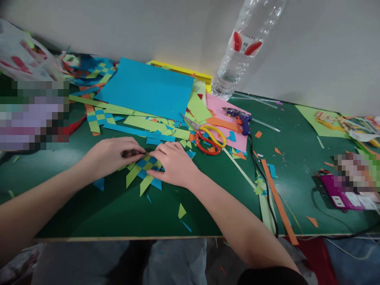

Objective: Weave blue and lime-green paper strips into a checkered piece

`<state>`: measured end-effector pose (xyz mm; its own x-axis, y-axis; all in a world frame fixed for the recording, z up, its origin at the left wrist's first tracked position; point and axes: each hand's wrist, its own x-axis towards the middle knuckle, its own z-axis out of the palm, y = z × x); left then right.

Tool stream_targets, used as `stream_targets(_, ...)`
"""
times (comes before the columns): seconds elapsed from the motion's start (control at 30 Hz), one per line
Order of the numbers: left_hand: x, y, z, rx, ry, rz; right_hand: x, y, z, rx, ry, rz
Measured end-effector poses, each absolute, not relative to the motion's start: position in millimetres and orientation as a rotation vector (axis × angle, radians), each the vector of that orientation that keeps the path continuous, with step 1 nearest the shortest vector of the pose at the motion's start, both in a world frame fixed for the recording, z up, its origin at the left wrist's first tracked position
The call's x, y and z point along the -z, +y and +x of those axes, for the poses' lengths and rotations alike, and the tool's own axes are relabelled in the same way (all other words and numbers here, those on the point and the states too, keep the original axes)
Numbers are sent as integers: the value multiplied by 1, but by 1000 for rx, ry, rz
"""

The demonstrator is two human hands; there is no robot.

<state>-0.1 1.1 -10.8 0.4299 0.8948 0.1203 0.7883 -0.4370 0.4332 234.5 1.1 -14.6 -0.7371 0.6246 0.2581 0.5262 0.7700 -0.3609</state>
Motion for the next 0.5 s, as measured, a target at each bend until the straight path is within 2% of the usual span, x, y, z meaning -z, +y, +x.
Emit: stream_targets(0.5, 12, 1, -2, -477, 1368, 2440, 14, 1, 234, -394, -2593, -880)
